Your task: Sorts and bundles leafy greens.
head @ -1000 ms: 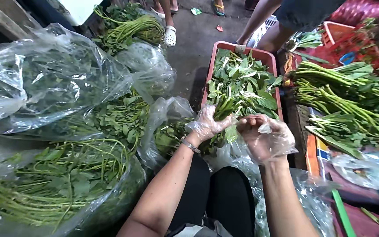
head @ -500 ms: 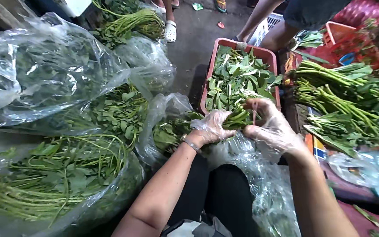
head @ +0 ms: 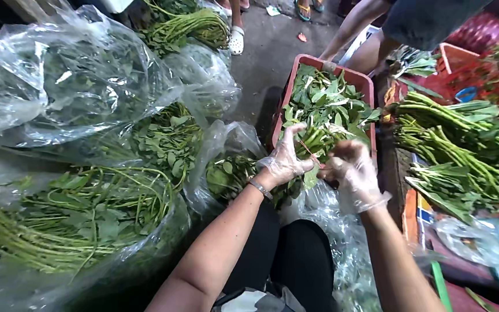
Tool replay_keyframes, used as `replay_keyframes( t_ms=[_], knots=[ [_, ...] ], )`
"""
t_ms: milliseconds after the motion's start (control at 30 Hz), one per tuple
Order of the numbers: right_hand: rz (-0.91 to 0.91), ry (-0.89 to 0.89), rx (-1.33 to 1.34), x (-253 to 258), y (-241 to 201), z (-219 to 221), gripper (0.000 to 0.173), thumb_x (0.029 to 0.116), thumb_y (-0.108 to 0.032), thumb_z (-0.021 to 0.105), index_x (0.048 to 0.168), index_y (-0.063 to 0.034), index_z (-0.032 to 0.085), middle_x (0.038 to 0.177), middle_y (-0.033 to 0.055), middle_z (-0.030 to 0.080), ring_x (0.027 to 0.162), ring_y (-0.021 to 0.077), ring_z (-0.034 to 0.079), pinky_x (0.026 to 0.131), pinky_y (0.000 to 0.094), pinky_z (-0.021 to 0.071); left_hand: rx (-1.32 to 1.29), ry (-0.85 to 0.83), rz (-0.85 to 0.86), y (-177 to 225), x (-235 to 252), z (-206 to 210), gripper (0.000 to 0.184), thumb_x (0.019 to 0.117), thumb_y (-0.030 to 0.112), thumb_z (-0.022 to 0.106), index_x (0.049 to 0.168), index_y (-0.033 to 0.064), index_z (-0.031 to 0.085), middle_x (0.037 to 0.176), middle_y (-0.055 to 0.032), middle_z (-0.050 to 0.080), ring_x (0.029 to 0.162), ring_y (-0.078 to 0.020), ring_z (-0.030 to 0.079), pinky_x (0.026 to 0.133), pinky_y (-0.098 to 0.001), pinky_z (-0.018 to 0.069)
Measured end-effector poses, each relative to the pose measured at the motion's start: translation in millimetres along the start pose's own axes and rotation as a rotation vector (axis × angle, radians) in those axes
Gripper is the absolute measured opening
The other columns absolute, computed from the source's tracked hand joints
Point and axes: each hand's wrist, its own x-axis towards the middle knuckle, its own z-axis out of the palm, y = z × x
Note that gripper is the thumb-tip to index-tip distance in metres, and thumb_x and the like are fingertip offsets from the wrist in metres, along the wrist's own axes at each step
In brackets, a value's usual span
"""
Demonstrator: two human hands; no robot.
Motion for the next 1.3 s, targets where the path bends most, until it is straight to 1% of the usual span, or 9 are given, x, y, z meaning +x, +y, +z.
replay_keyframes(
  t_ms=[100, 200, 333, 467, 533, 633, 800, 933, 1300],
  knots=[
    [-0.248, 0.001, -0.601, -24, 0, 15, 0.042, 0.0933, -0.037, 0.064, 0.098, 0.0038, 0.072, 0.096, 0.0186, 0.07, 0.079, 0.0298, 0.069, 0.07, 0.0509, 0.0574, -0.048, 0.017, -0.003, -6, 1, -1, 0.087, 0.0802, 0.006, 0.081, 0.154, 0.008, 0.034, 0.147, -0.0225, 0.051, 0.122, -0.0333, 0.059, 0.096, -0.0466, 0.0515],
    [-0.558, 0.054, -0.691, -35, -1, 21, 0.049, 0.0951, -0.047, 0.058, 0.067, -0.0077, 0.067, 0.077, 0.0123, 0.069, 0.07, 0.0272, 0.067, 0.062, 0.0466, 0.0513, -0.08, 0.027, 0.017, -10, 0, -1, 0.082, 0.083, 0.009, 0.079, 0.153, 0.006, 0.037, 0.144, -0.0226, 0.053, 0.122, -0.0323, 0.059, 0.098, -0.0457, 0.0509],
    [-0.493, 0.024, 0.166, -37, 8, 4, 0.031, 0.102, -0.035, 0.056, 0.081, -0.0231, 0.075, 0.096, -0.0096, 0.074, 0.107, 0.0056, 0.067, 0.098, 0.0275, 0.0535, -0.188, 0.111, 0.114, -16, 1, 6, 0.079, 0.0844, 0.012, 0.079, 0.152, 0.0053, 0.038, 0.146, -0.0176, 0.051, 0.12, -0.0221, 0.06, 0.096, -0.0369, 0.0529],
    [-0.243, 0.066, 1.07, -36, -7, 14, 0.014, 0.0907, -0.021, 0.065, 0.093, -0.0179, 0.078, 0.083, -0.0037, 0.074, 0.083, 0.0106, 0.071, 0.087, 0.0325, 0.0589, -0.285, 0.321, 0.301, -12, 4, 28, 0.082, 0.0816, 0.007, 0.079, 0.151, -0.0016, 0.035, 0.153, -0.0198, 0.043, 0.123, -0.0178, 0.058, 0.099, -0.0304, 0.0516],
    [-0.141, 0.128, 1.199, -32, -13, 21, 0.036, 0.082, 0.002, 0.057, 0.105, -0.0182, 0.076, 0.096, -0.0008, 0.077, 0.078, 0.0103, 0.072, 0.073, 0.0281, 0.0618, -0.321, 0.395, 0.378, -8, 2, 34, 0.087, 0.0777, 0.004, 0.08, 0.151, -0.0051, 0.032, 0.153, -0.022, 0.041, 0.118, -0.0149, 0.06, 0.095, -0.0274, 0.0533],
    [0.03, 0.226, 1.03, -25, -14, 22, 0.048, 0.0915, 0.009, 0.036, 0.12, -0.0175, 0.063, 0.11, -0.0051, 0.075, 0.064, 0.0001, 0.066, 0.054, 0.0141, 0.0534, -0.318, 0.431, 0.497, -11, 0, 40, 0.097, 0.0717, 0.002, 0.081, 0.151, -0.0085, 0.026, 0.134, -0.0219, 0.057, 0.099, -0.0065, 0.066, 0.087, -0.0233, 0.0564],
    [0.21, 0.088, 0.546, -23, -17, -1, 0.049, 0.1028, -0.017, 0.049, 0.149, -0.0039, 0.039, 0.123, 0.0031, 0.068, 0.086, 0.0109, 0.072, 0.075, 0.0271, 0.0622, 0.194, 0.311, 0.67, -22, -4, 30, 0.059, 0.0714, 0.021, 0.089, 0.113, -0.0052, 0.057, 0.148, -0.029, 0.048, 0.119, -0.0282, 0.064, 0.097, -0.0368, 0.0532],
    [0.329, -0.028, 0.37, -24, -27, -24, 0.038, 0.1069, -0.013, 0.036, 0.142, -0.0063, 0.048, 0.116, 0.0008, 0.071, 0.082, 0.0101, 0.073, 0.072, 0.0262, 0.0629, 0.421, 0.016, 0.556, -20, -6, 33, 0.103, 0.0778, 0.015, 0.083, 0.16, 0.0012, 0.022, 0.108, -0.0174, 0.072, 0.097, -0.0351, 0.069, 0.089, -0.0499, 0.0549],
    [0.204, -0.037, -0.399, -11, -23, -17, 0.024, 0.0909, -0.015, 0.077, 0.106, -0.0002, 0.065, 0.086, 0.0096, 0.066, 0.076, 0.0161, 0.062, 0.072, 0.0385, 0.0527, 0.59, -0.22, 0.306, -5, -7, 40, 0.096, 0.091, 0.012, 0.072, 0.163, 0.0031, 0.01, 0.108, -0.0228, 0.071, 0.098, -0.0396, 0.069, 0.09, -0.0539, 0.0535]
  ],
)
